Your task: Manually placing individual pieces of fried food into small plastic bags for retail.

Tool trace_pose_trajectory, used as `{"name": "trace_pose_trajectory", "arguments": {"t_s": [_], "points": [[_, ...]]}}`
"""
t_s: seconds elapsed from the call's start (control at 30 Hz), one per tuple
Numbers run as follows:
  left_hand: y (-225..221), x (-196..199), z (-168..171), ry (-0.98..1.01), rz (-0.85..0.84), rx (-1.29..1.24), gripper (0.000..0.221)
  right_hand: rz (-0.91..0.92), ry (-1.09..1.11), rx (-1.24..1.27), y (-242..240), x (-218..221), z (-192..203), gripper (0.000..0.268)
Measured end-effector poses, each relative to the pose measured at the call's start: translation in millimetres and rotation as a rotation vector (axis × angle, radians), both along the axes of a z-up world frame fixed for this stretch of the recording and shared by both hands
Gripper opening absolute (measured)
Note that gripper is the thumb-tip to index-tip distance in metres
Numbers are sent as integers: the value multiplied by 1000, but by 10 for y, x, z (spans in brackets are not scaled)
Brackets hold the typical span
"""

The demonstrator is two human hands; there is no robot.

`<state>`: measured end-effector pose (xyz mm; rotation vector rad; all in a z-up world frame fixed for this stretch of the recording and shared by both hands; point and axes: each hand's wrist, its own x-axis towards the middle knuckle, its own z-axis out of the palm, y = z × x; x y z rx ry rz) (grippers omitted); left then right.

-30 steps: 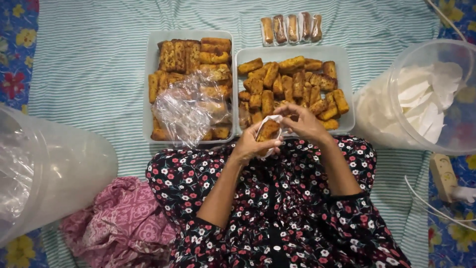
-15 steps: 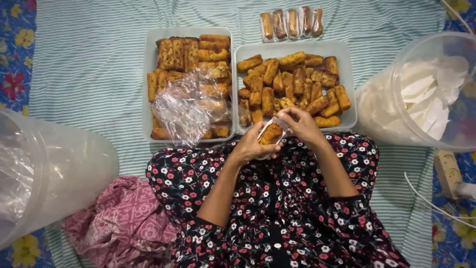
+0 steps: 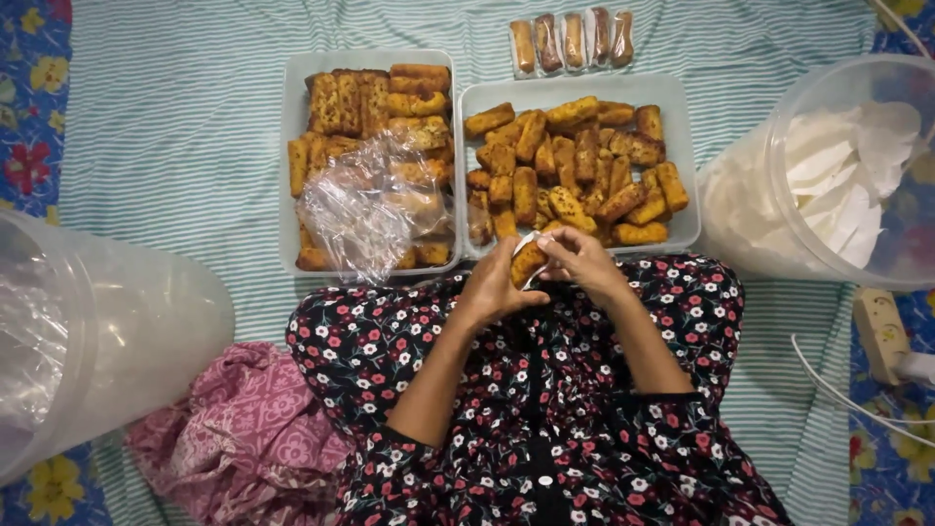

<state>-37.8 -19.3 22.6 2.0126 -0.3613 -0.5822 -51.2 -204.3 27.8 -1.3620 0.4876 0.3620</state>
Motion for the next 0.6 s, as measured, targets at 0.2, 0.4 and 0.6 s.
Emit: {"name": "trace_pose_trajectory", "arguments": {"t_s": [0.2, 0.4, 0.6], "points": [[29, -77, -431, -217, -39, 194, 71, -91, 18, 16, 28, -26, -179, 36], [124, -62, -336, -273, 24, 154, 66, -65, 5, -11, 39, 17, -130, 35], [341, -4, -143, -374, 98, 124, 62, -45, -65, -62, 121, 139, 26, 29]]}}
